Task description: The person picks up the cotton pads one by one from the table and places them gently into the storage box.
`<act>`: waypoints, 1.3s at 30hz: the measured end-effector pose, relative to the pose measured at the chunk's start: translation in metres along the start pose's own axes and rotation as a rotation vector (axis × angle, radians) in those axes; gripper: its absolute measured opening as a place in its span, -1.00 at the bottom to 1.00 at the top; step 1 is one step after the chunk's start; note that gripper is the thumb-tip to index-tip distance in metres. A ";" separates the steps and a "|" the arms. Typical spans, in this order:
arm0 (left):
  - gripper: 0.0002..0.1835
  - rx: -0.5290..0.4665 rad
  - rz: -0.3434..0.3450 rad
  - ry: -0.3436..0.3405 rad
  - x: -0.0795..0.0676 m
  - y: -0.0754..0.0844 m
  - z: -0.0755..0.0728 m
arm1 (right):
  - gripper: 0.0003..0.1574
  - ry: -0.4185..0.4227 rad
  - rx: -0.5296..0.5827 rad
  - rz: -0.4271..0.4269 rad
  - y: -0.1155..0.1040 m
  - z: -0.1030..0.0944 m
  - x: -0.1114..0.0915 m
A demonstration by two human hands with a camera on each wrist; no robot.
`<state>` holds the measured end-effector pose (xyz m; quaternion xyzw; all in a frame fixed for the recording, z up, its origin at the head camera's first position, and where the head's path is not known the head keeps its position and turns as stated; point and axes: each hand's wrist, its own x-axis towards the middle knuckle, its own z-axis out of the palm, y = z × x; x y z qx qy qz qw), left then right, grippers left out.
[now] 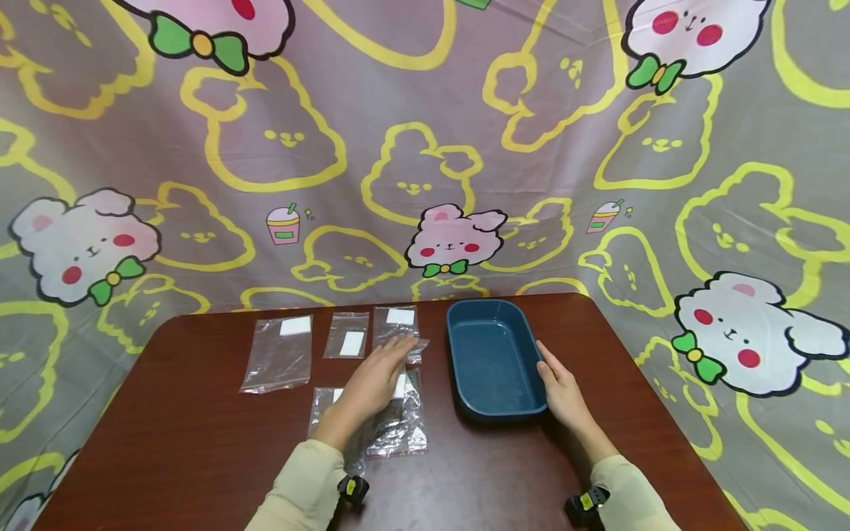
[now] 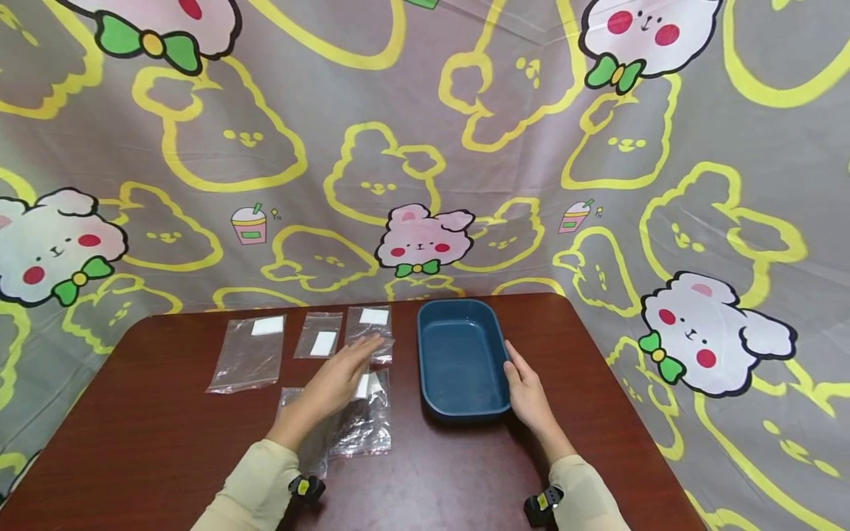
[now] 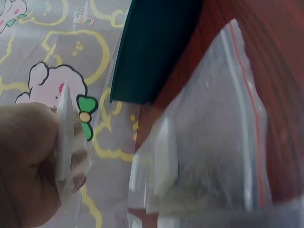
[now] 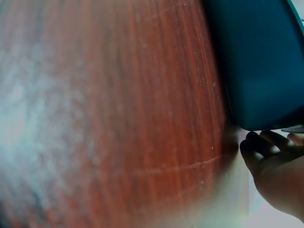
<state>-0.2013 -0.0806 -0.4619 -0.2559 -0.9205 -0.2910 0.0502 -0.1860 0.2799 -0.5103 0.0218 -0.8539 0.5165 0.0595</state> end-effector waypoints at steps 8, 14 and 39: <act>-0.54 -0.017 0.062 -0.029 0.027 0.018 0.015 | -0.38 0.010 -0.005 -0.012 -0.001 0.000 -0.001; -0.54 0.012 0.070 -0.070 0.041 0.031 0.025 | -0.39 0.008 -0.018 -0.022 0.000 0.001 0.000; -0.54 0.128 0.060 -0.092 0.094 0.095 0.061 | -0.40 0.009 0.008 0.004 0.000 0.000 0.000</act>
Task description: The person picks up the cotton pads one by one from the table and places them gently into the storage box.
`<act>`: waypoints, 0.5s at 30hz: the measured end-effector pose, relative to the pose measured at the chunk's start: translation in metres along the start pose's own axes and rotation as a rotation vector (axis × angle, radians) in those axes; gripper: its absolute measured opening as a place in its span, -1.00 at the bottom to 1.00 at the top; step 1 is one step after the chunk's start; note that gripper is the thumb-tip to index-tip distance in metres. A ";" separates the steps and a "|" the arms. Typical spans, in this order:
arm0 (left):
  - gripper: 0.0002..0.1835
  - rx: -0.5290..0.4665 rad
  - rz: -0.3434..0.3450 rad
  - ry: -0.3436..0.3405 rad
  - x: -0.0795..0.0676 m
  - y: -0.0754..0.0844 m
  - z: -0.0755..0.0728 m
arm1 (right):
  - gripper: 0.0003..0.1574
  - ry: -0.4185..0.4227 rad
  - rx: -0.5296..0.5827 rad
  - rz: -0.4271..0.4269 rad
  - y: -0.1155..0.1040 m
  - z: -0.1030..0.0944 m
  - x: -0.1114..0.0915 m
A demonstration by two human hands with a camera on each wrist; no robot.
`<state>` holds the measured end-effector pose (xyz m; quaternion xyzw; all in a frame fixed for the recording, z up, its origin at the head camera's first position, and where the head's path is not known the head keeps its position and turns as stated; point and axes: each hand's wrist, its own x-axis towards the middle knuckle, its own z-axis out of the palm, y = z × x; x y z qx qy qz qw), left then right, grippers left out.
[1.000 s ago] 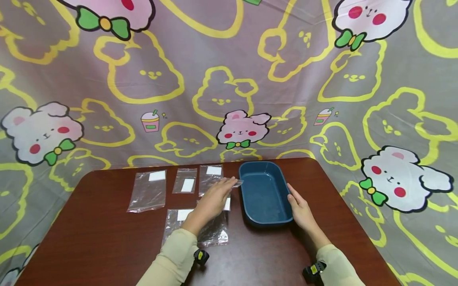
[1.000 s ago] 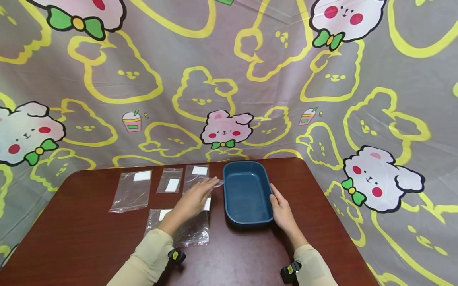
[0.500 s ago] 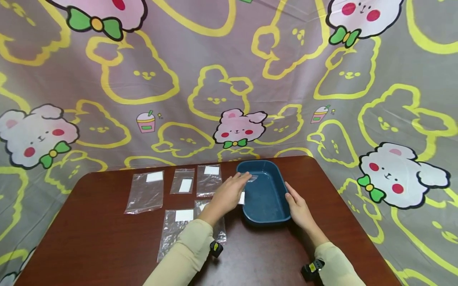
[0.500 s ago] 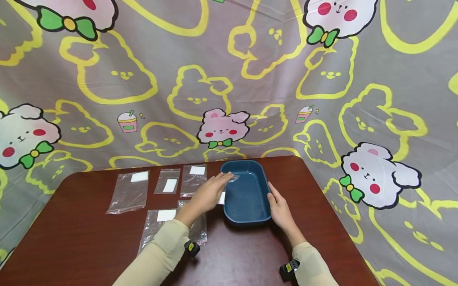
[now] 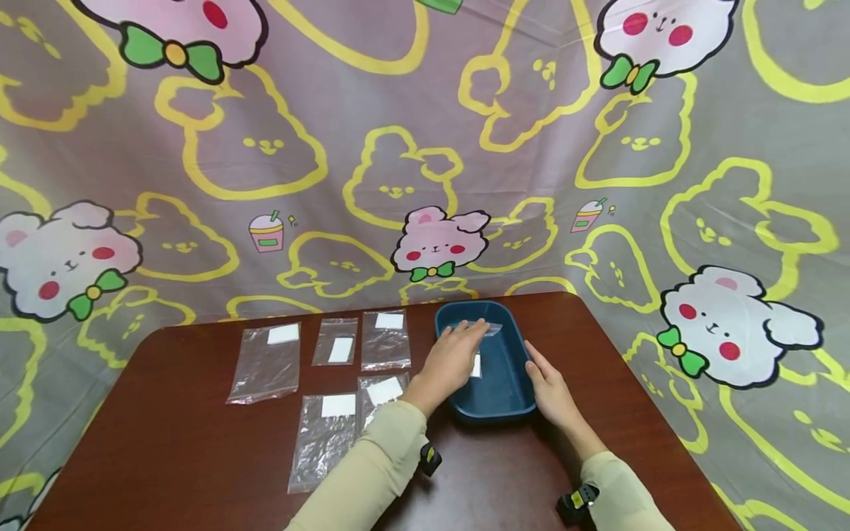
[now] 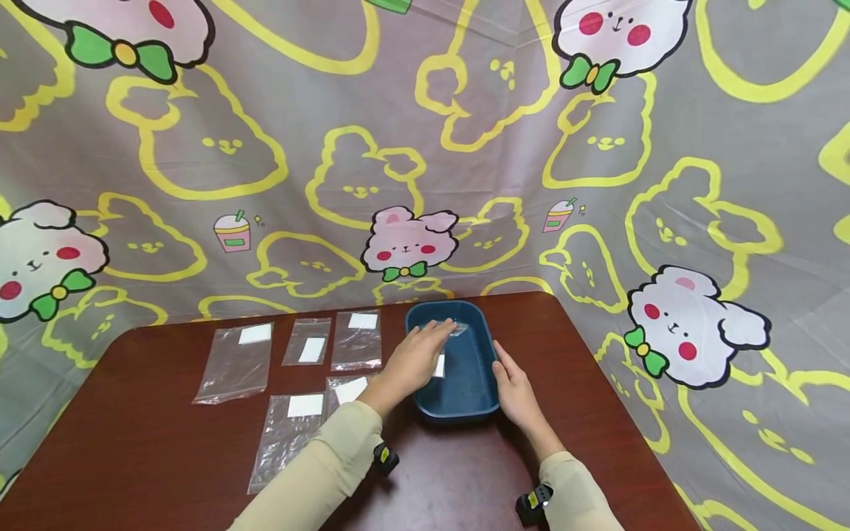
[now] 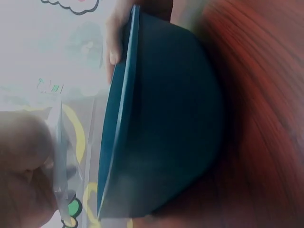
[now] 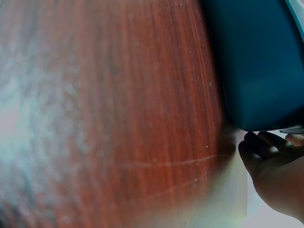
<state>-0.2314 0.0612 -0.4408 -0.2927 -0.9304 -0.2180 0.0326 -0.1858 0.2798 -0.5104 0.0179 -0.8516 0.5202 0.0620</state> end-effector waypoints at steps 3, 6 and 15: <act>-0.54 0.016 -0.013 -0.010 0.006 0.007 0.004 | -0.39 -0.002 -0.004 0.009 0.001 0.000 0.000; -0.53 0.039 -0.013 -0.025 0.010 0.014 0.007 | -0.39 0.004 -0.011 0.010 0.002 -0.001 0.000; -0.53 0.088 0.009 -0.022 0.018 0.022 0.015 | -0.39 0.001 -0.001 0.017 0.004 -0.001 0.002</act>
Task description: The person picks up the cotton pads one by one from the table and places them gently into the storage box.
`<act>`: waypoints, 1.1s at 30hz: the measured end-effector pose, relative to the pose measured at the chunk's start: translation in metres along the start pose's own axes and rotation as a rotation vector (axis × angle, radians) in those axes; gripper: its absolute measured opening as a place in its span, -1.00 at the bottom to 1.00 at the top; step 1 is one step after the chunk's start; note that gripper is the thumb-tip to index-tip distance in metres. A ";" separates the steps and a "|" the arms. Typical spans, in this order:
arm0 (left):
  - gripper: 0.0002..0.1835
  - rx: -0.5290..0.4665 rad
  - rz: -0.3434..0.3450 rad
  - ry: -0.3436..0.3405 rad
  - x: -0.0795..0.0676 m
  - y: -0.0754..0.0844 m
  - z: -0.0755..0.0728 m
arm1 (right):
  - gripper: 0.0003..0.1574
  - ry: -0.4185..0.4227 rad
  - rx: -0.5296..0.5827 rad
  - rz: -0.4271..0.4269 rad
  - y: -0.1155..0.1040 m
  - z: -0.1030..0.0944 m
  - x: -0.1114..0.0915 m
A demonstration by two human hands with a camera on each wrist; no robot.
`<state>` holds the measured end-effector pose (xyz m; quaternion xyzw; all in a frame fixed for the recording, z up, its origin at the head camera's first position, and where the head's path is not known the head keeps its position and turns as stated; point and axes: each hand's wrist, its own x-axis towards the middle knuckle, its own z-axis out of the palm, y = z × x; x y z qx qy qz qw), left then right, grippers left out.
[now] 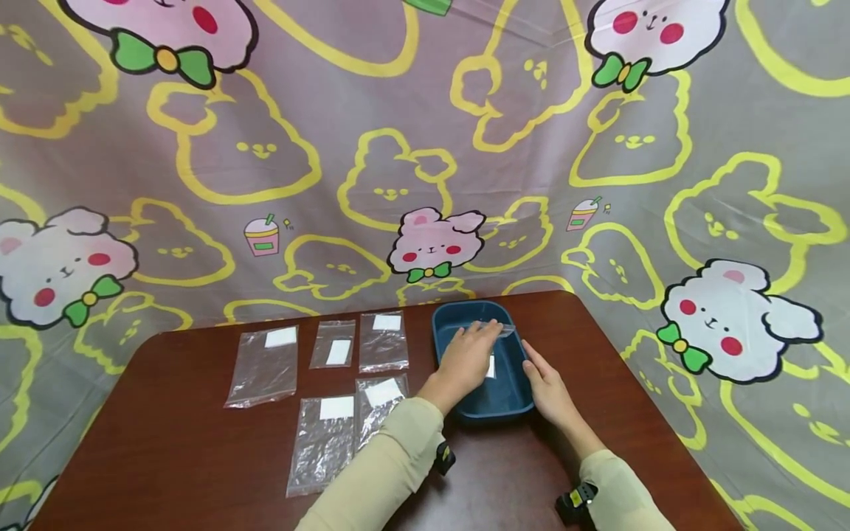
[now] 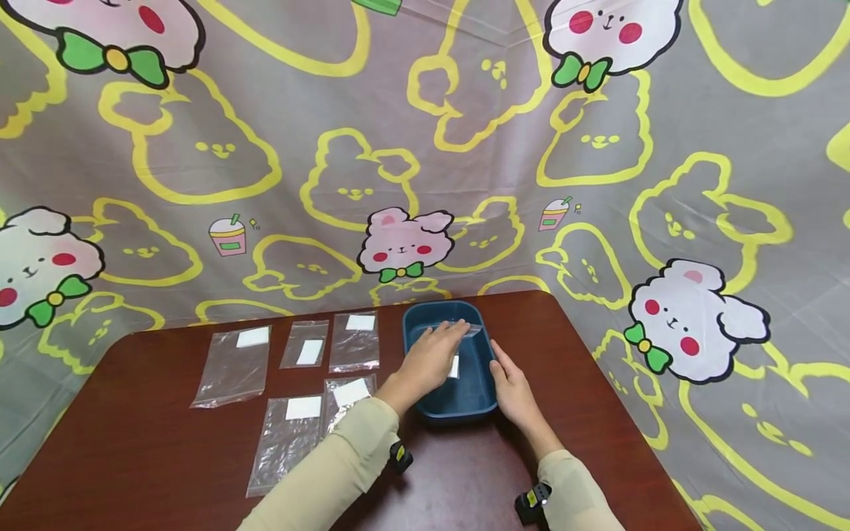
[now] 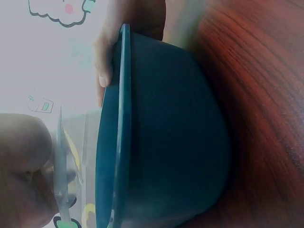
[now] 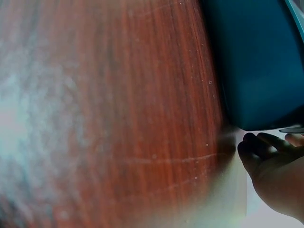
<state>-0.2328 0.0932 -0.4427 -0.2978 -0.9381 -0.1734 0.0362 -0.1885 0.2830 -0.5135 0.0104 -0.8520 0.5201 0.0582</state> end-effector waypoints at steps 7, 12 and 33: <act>-0.51 0.041 0.004 -0.005 0.003 0.003 0.000 | -0.39 -0.025 -0.001 0.002 -0.002 0.000 0.002; -0.50 0.065 -0.015 -0.033 0.004 0.007 -0.001 | -0.39 -0.023 -0.008 0.000 -0.003 -0.001 0.002; -0.39 0.118 0.000 -0.063 -0.002 0.007 0.002 | -0.40 -0.011 -0.039 -0.033 -0.003 -0.003 -0.002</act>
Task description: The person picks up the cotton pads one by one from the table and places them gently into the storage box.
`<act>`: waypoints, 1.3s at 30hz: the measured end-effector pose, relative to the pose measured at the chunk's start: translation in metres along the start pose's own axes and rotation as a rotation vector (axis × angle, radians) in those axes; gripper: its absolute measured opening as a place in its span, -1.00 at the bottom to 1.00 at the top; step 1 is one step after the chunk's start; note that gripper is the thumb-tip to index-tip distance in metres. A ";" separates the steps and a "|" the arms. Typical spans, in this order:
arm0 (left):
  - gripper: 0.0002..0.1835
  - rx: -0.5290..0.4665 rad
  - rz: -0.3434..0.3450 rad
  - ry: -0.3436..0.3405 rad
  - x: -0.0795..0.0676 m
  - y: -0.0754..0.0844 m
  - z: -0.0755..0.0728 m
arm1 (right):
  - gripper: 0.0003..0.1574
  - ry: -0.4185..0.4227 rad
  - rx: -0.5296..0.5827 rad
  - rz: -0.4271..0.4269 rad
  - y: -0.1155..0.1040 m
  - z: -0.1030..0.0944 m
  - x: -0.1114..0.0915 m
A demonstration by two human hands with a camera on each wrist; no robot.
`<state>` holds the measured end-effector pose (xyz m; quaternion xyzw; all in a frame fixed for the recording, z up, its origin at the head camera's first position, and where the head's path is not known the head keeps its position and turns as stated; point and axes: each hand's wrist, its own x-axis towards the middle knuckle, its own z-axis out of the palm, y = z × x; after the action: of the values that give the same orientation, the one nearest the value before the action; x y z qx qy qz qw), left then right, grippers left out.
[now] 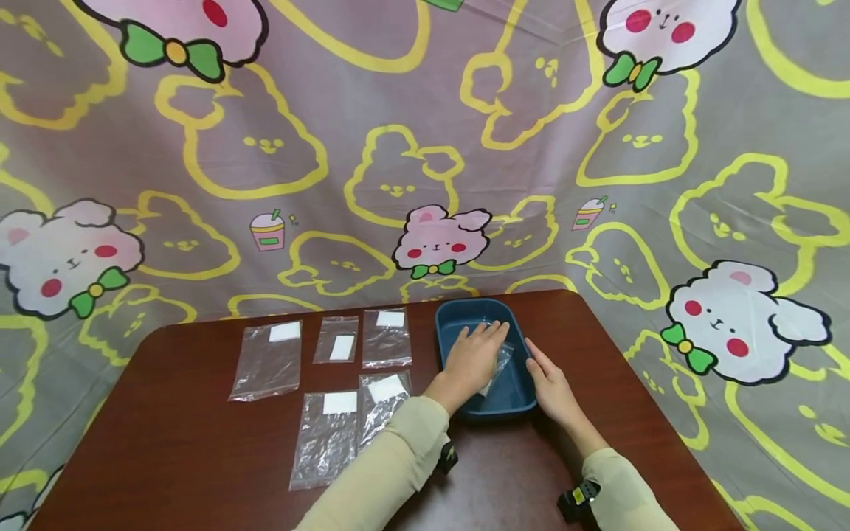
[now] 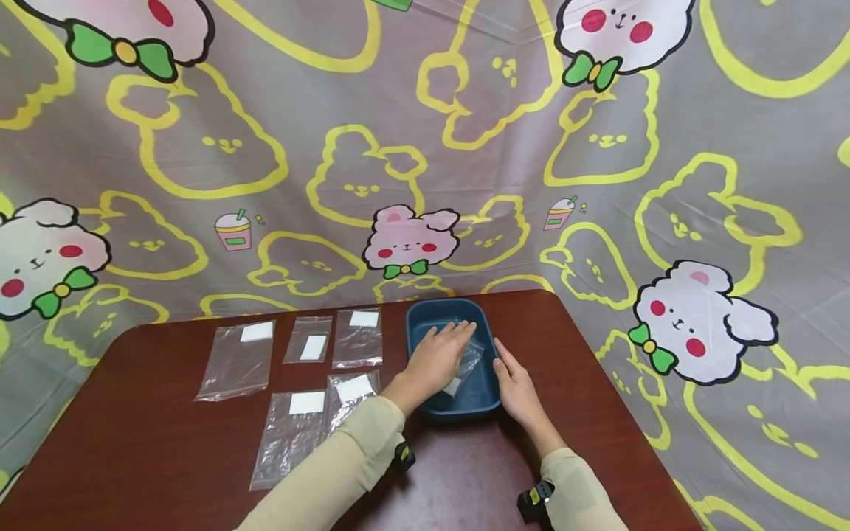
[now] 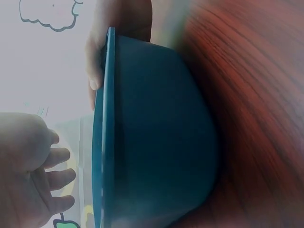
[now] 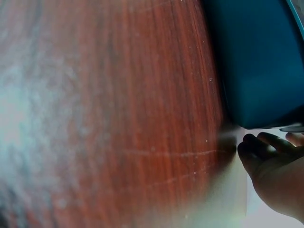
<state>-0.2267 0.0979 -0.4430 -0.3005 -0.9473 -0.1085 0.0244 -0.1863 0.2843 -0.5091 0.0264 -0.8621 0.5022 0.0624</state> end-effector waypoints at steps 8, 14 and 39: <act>-0.45 0.000 0.005 0.034 -0.015 -0.013 -0.002 | -0.39 -0.001 -0.020 0.022 -0.002 0.000 -0.001; -0.51 0.007 -0.002 0.067 -0.032 -0.024 -0.004 | -0.39 0.007 -0.043 0.011 -0.002 -0.003 -0.005; -0.45 -0.200 -0.201 0.203 -0.172 -0.135 0.008 | -0.39 0.014 -0.026 0.023 -0.003 0.003 -0.004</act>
<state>-0.1632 -0.1044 -0.4955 -0.1929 -0.9497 -0.2337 0.0788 -0.1819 0.2800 -0.5083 0.0124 -0.8683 0.4918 0.0631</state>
